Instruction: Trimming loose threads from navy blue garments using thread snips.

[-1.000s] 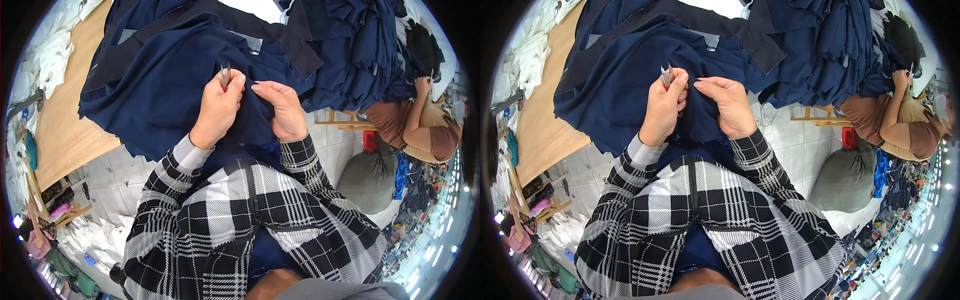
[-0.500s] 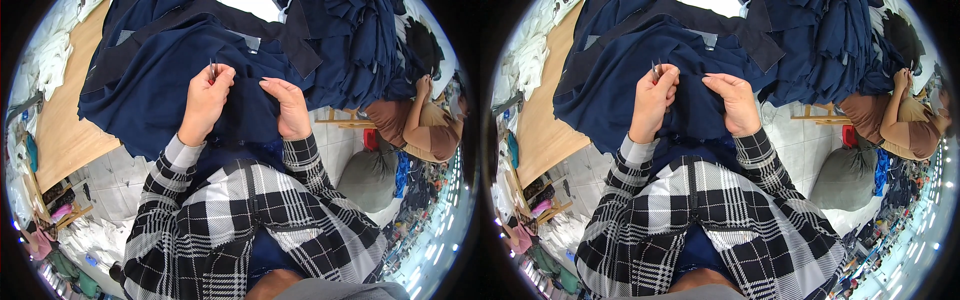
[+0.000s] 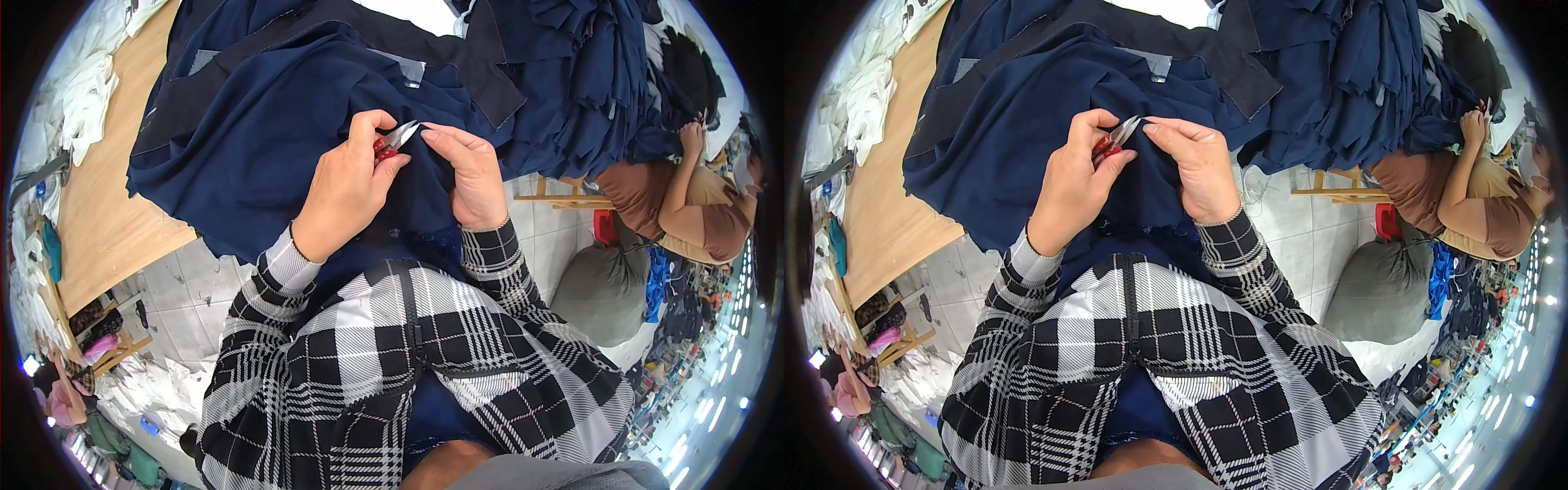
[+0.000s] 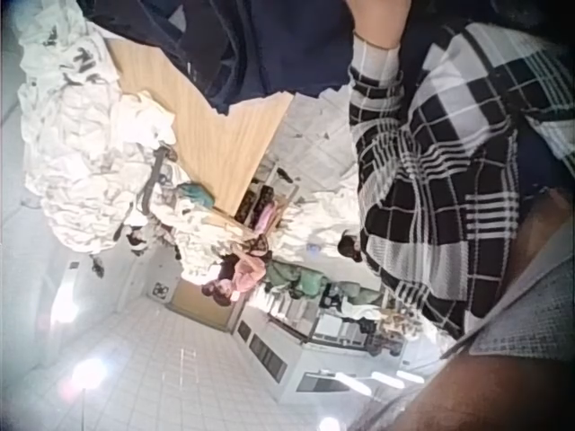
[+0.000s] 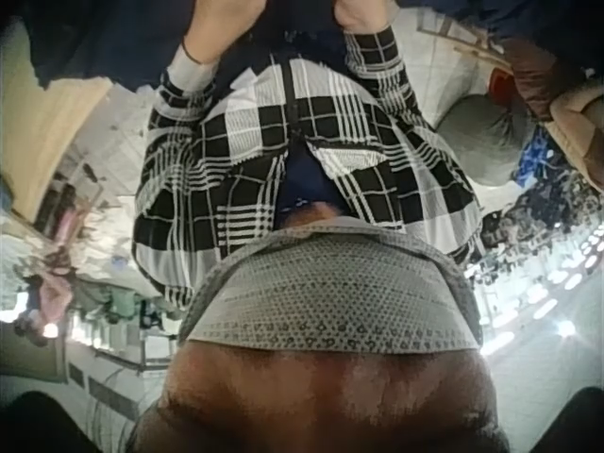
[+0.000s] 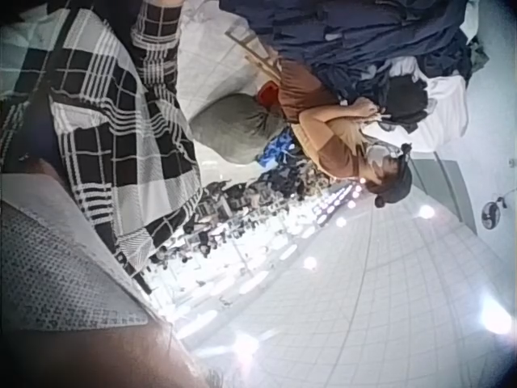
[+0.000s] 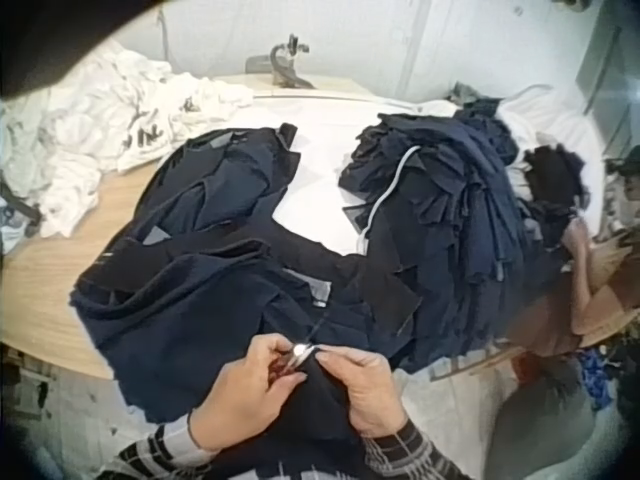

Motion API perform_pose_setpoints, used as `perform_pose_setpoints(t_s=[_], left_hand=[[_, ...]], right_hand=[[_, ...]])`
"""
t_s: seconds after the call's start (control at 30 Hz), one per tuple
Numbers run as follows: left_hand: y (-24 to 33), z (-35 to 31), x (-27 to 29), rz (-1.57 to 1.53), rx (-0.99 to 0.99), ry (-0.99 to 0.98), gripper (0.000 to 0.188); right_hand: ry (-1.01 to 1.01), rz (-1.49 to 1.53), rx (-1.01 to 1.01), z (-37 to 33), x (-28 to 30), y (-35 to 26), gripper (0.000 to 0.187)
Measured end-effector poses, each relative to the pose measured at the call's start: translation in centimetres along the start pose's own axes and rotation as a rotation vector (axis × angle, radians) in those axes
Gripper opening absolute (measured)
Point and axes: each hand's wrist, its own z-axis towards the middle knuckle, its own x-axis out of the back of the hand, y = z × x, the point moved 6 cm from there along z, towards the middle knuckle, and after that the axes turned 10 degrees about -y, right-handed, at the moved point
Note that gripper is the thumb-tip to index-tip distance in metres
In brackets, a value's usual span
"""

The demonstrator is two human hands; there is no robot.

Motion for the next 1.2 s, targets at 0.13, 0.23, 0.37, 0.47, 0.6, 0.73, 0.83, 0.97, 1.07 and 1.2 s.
perform_pose_setpoints(t_s=[0.13,0.23,0.37,0.47,0.6,0.73,0.83,0.97,1.07,1.2], left_hand=[[0.1,0.1,-0.2,0.023,-0.007,-0.011,0.034],[0.1,0.1,-0.1,0.043,-0.012,-0.005,0.034],[0.1,0.1,-0.1,0.06,-0.004,-0.011,0.033],[0.1,0.0,0.0,0.059,0.004,-0.011,0.033],[0.2,0.1,0.1,0.057,0.018,-0.015,0.032],[-0.7,0.2,0.5,-0.132,0.05,-0.017,0.033],[-2.1,0.2,1.0,-0.421,0.108,-0.005,0.038],[-1.8,0.8,2.0,-0.614,0.161,-0.049,0.027],[-0.7,1.6,1.8,-0.406,-0.035,-0.039,0.017],[0.3,1.9,1.5,-0.166,-0.09,-0.074,0.013]], right_hand=[[0.001,-0.08,0.055,-0.1,-0.1,-0.4,0.018],[0.009,-0.105,0.071,-0.2,-0.2,-0.3,0.018],[0.013,-0.175,0.102,-0.3,-0.4,-0.6,0.017],[0.011,-0.194,0.109,-0.3,-0.4,-0.6,0.017],[0.002,-0.231,0.126,-0.2,-0.4,-0.8,0.017],[-0.01,-0.195,0.074,-0.1,-0.3,-0.7,0.016],[-0.027,-0.039,-0.044,0.1,0.1,-0.2,0.016],[-0.068,0.022,-0.099,0.0,0.2,-0.2,0.015],[-0.12,0.016,-0.1,0.1,-0.2,-0.2,0.015],[-0.166,-0.154,-0.033,0.3,-0.5,-0.3,0.015]])
